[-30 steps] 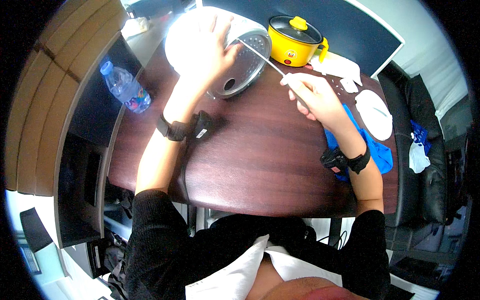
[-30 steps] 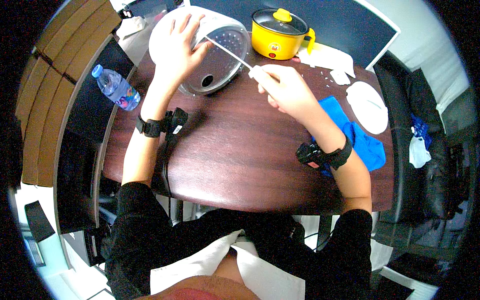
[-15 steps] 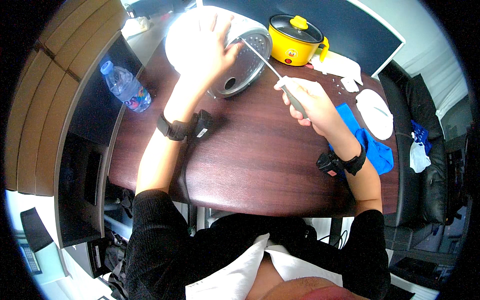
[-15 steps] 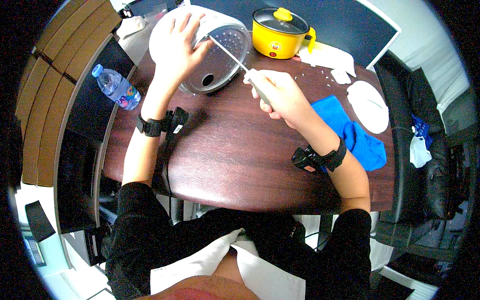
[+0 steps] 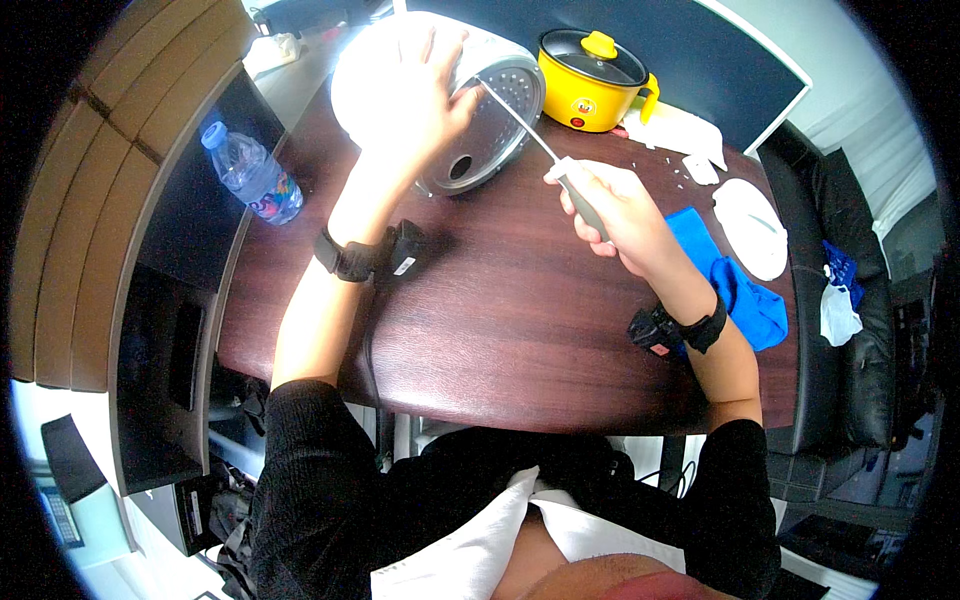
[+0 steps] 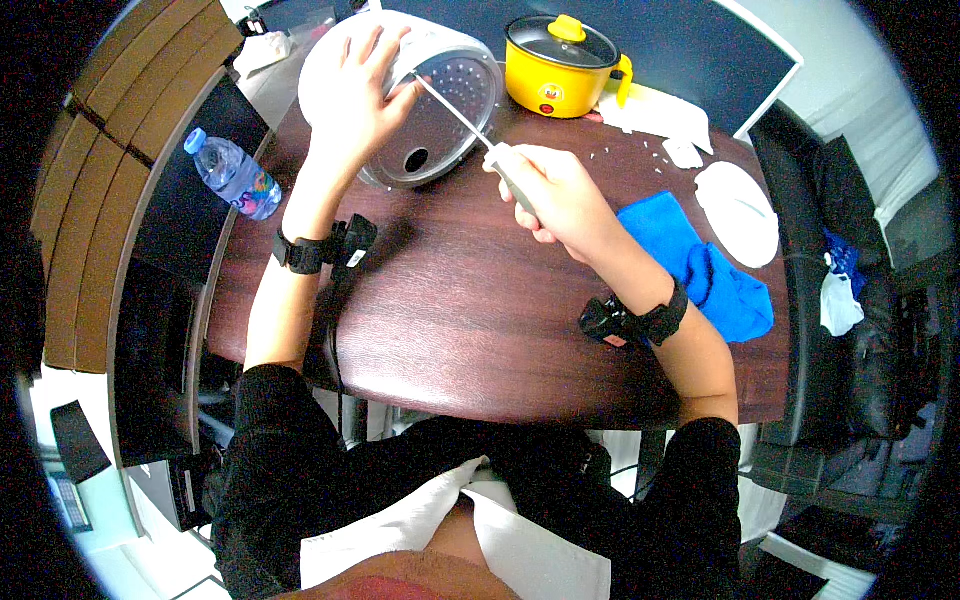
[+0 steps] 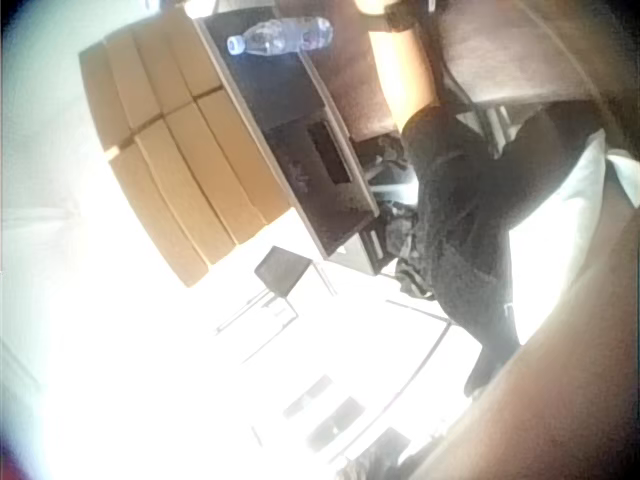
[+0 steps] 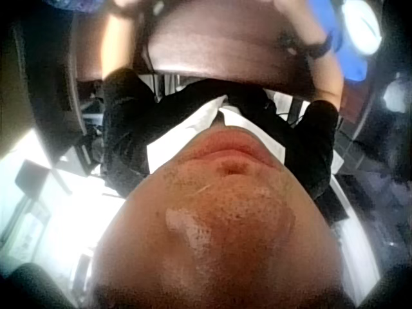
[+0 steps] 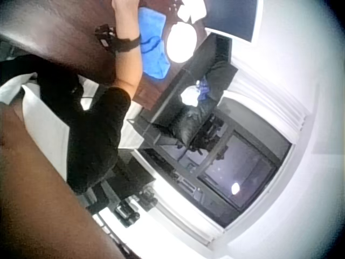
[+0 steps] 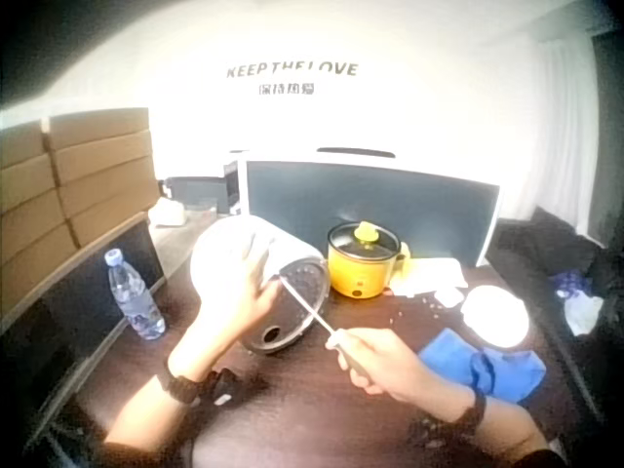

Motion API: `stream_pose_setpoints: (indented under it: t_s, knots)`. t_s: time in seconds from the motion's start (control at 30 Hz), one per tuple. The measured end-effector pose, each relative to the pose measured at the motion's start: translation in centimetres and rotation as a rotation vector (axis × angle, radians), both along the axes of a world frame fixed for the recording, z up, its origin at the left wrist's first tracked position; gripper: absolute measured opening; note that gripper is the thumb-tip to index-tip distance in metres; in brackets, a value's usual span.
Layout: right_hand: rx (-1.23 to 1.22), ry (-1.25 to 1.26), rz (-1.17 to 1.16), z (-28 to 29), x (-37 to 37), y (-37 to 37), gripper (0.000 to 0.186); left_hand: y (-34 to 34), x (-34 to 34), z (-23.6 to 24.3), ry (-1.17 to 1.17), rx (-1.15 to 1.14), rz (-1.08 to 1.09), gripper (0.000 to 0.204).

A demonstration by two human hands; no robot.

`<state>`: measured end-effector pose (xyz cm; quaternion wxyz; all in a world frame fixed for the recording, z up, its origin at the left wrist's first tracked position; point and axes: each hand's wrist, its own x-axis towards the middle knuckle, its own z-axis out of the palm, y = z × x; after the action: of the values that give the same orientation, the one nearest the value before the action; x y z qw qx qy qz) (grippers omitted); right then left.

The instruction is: The person uses a screwdriver to repeatedly pry and adjust a metal perforated lid on a table. The hands hold the lid steady while inserting and rotating the screwdriver at various points around the rim. The task continues without visible completion or removal of the lid.

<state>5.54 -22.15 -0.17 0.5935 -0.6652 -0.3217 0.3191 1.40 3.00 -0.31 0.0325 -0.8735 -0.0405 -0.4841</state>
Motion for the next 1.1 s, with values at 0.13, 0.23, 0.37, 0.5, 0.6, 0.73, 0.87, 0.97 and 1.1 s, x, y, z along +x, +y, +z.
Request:
stream_pose_setpoints:
  t_s: [0.13,0.23,0.37,0.5,0.6,0.73,0.87,0.97,1.1]
  knots:
    - [0.006,-0.015,-0.010,0.01,-0.19,-0.27,0.032,-0.44,-0.30,0.29,0.017,-0.016,0.011,0.060]
    - [0.017,-0.014,-0.007,-0.27,0.03,-0.05,0.033,-0.33,-0.24,0.24,0.031,-0.017,0.023,0.060]
    - [-0.006,0.008,-0.023,0.05,-0.12,-0.01,0.033,-0.35,-0.22,0.23,0.028,-0.009,0.016,0.061]
    - [-0.005,0.011,-0.024,0.09,-0.22,0.02,0.034,-0.23,-0.25,0.30,0.035,-0.008,0.012,0.060]
    - [-0.009,0.021,-0.030,-0.09,-0.21,0.05,0.033,-0.25,-0.19,0.28,0.044,-0.019,0.013,0.060]
    - [0.008,0.021,-0.014,-0.20,-0.23,0.08,0.032,-0.24,-0.23,0.27,0.028,-0.020,0.007,0.061]
    - [0.012,0.038,-0.010,-0.32,-0.28,0.03,0.031,-0.38,-0.27,0.40,0.049,-0.019,0.012,0.061]
    - [0.012,0.039,-0.007,-0.33,-0.32,0.17,0.032,-0.36,-0.28,0.39,0.045,-0.017,0.011,0.060]
    - [0.011,0.043,-0.018,-0.71,-0.10,0.03,0.033,-0.48,-0.33,0.55,0.038,-0.001,0.008,0.059]
